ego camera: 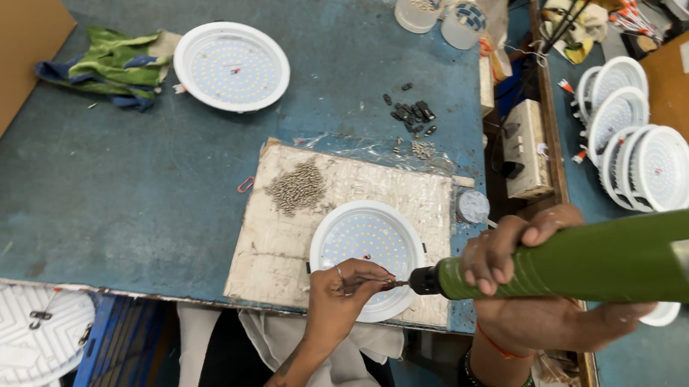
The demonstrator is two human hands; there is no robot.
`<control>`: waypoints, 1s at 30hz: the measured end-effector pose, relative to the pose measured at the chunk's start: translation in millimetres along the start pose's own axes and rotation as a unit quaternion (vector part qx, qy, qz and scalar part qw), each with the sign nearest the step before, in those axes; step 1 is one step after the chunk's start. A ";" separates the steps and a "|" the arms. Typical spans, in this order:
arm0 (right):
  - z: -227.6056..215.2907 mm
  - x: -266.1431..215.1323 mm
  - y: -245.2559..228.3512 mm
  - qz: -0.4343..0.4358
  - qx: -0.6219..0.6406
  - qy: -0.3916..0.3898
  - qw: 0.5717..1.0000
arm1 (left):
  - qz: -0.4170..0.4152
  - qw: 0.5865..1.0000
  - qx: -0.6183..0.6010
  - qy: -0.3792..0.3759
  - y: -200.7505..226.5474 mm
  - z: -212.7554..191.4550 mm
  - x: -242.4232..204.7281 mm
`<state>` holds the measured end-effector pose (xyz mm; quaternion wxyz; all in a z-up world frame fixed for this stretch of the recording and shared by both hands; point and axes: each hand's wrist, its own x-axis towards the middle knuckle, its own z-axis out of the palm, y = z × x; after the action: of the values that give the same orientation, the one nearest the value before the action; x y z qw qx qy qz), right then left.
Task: The person uses a green electric screwdriver to fasten screws into a white circular LED light fixture. They hold the fixture with their left hand while operating the tool with their right hand, working on a blue workbench in a workshop setting.
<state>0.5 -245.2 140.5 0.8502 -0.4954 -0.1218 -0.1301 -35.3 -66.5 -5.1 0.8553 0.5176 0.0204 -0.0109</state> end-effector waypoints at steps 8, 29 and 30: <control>22.7 2.3 -7.8 -0.034 -0.130 0.040 0.990 | -0.007 1.000 -0.009 -0.001 -5.0 -10.1 -5.9; -16.6 -12.2 8.1 -0.023 -0.064 0.037 0.997 | 0.233 0.814 0.509 -0.156 49.1 -7.2 -3.7; -21.0 -14.8 13.4 -0.033 -0.075 0.031 0.996 | 0.234 0.775 0.555 -0.193 48.0 -8.8 -2.6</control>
<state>-7.1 -255.7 114.6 0.8094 -0.5487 -0.1015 -0.1828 -36.2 -36.5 33.4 0.3821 0.8782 -0.2766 0.0799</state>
